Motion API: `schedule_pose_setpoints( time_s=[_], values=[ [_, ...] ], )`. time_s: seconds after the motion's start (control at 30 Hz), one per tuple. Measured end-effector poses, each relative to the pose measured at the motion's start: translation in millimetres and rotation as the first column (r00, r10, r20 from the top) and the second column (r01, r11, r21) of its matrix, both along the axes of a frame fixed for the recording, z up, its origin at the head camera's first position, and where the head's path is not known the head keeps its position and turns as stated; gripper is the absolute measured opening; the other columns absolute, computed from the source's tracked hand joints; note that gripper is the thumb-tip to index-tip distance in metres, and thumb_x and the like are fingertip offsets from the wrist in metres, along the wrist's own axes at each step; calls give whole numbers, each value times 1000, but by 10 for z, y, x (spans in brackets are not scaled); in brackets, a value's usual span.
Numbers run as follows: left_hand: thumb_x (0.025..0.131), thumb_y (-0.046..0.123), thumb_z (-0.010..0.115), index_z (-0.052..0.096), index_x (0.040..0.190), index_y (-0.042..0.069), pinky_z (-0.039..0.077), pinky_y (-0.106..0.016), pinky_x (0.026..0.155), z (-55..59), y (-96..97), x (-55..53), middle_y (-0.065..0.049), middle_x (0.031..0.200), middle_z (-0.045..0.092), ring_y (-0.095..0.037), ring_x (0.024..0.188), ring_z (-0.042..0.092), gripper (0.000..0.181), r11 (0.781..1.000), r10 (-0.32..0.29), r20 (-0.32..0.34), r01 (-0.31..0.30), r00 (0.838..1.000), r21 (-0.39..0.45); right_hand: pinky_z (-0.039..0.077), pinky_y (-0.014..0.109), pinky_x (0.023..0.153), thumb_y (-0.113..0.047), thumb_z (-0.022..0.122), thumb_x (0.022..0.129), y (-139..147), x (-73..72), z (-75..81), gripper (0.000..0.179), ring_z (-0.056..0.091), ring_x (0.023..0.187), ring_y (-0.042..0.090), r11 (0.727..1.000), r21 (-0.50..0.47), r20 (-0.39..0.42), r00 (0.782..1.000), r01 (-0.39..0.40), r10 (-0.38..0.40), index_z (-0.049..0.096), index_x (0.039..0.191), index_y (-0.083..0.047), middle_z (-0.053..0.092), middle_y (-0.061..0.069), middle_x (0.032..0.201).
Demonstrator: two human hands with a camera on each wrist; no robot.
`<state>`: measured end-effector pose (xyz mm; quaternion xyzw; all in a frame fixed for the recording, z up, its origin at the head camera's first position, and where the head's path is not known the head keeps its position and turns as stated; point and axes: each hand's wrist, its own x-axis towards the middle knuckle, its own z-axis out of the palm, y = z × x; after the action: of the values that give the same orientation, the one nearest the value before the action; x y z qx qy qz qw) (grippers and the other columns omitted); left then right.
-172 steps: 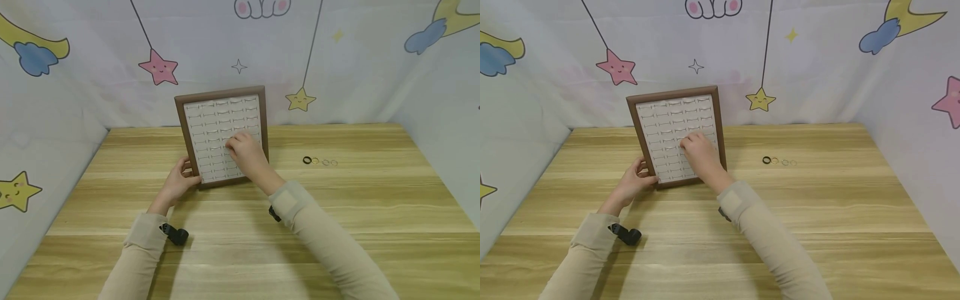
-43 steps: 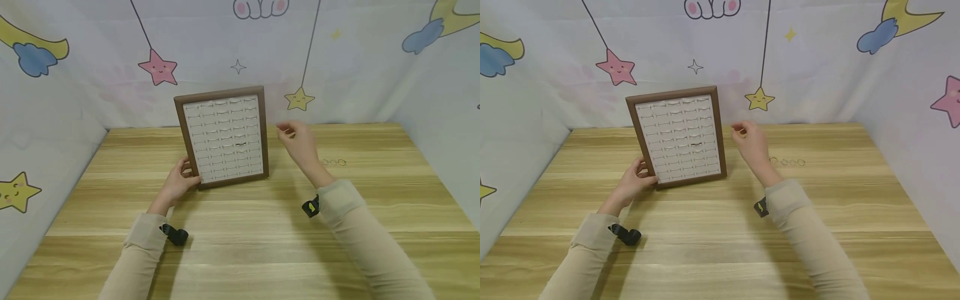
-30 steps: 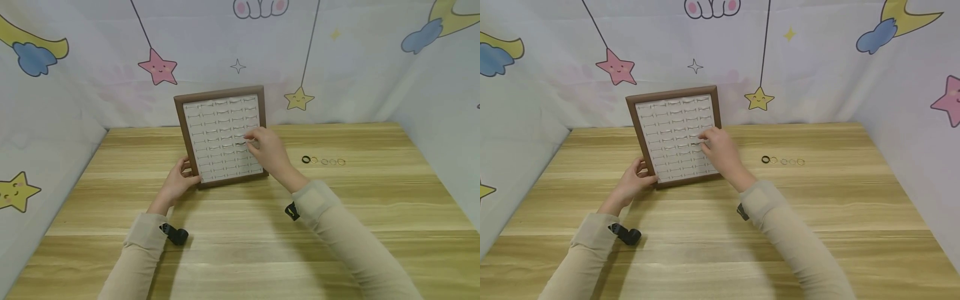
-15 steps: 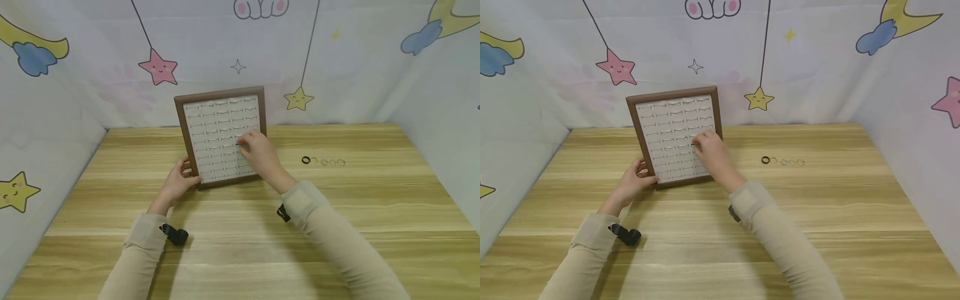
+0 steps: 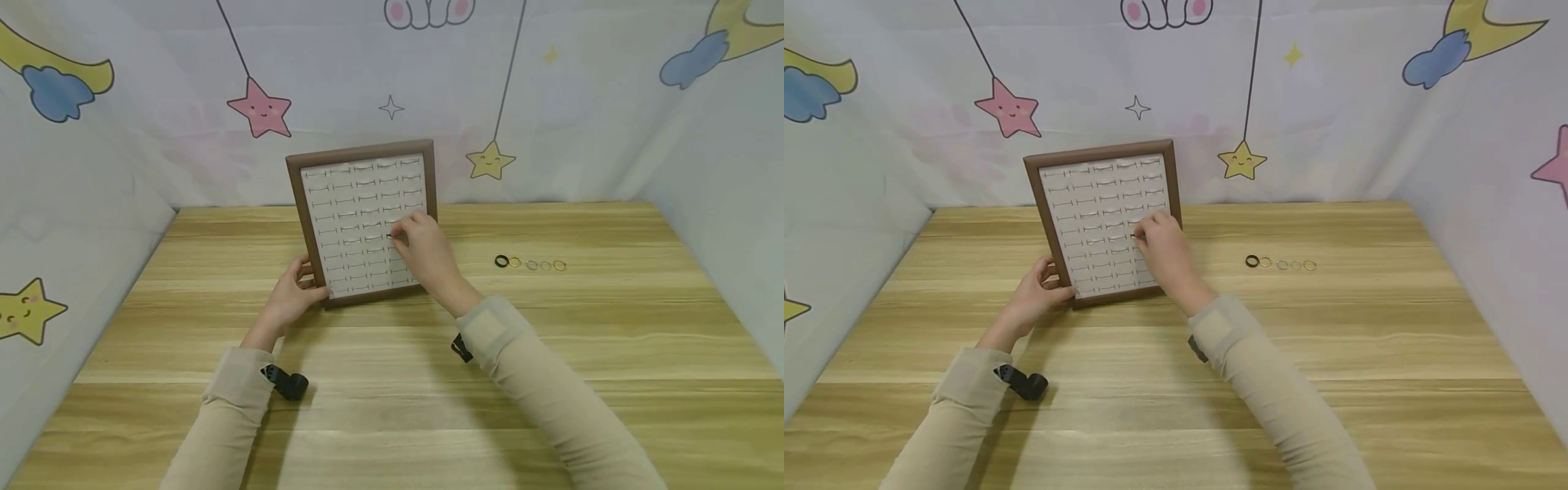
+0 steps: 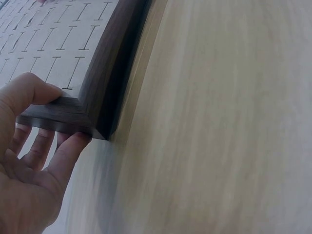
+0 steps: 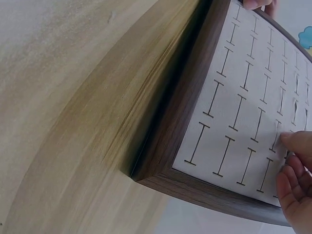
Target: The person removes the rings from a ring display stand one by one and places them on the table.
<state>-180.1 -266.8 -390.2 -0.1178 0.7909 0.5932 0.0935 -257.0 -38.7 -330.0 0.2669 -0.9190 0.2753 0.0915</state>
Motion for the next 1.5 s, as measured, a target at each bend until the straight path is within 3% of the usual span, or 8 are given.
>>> schedule_pose_setpoints(
  time_s=[0.53, 0.87, 1.13, 1.37, 1.5],
  values=[
    [89, 4, 61, 15, 152, 10, 40, -47, 107, -15, 1, 0, -19, 150, 34, -38, 136, 38, 78, 1000, 7, 7, -7, 1000, 8, 49, 34, 87, -10, 65, 90, 15, -30, 6, 7, 58, 98, 25, 999, 17, 17, 999, -44, 44, 68, 92, -3, 63, 10, 101],
    [90, 5, 61, 16, 152, 10, 41, -46, 106, -8, -9, -12, -19, 150, 34, -38, 136, 39, 77, 1000, 0, -4, 0, 1000, 2, 49, 33, 87, -10, 68, 88, 30, -50, -19, 9, 58, 99, 26, 998, 19, -11, 998, -59, 59, 68, 94, -4, 62, 10, 101],
    [89, 3, 61, 17, 152, 10, 42, -43, 104, -15, -9, -27, -18, 148, 36, -37, 133, 42, 76, 1000, 2, -9, -2, 1000, 11, 49, 33, 86, -10, 68, 87, 45, -71, -24, 8, 57, 97, 24, 998, -42, 69, 997, -43, 46, 67, 92, -4, 62, 9, 102],
    [89, 3, 61, 17, 152, 11, 43, -43, 104, -25, -15, -21, -19, 148, 36, -37, 134, 41, 77, 1000, 2, -10, -2, 1000, 6, 52, 32, 83, -9, 70, 85, 101, -99, -26, 8, 60, 91, 22, 988, -143, 113, 990, -65, 82, 67, 89, -2, 64, 10, 100],
    [90, 3, 61, 16, 152, 11, 43, -44, 104, -32, -16, -22, -19, 149, 35, -38, 134, 41, 77, 1000, 1, -11, -1, 1000, 7, 51, 32, 80, -10, 70, 86, 154, -114, -5, 10, 60, 88, 22, 976, -212, 187, 979, -45, 86, 67, 90, -2, 66, 10, 99]
  ],
)
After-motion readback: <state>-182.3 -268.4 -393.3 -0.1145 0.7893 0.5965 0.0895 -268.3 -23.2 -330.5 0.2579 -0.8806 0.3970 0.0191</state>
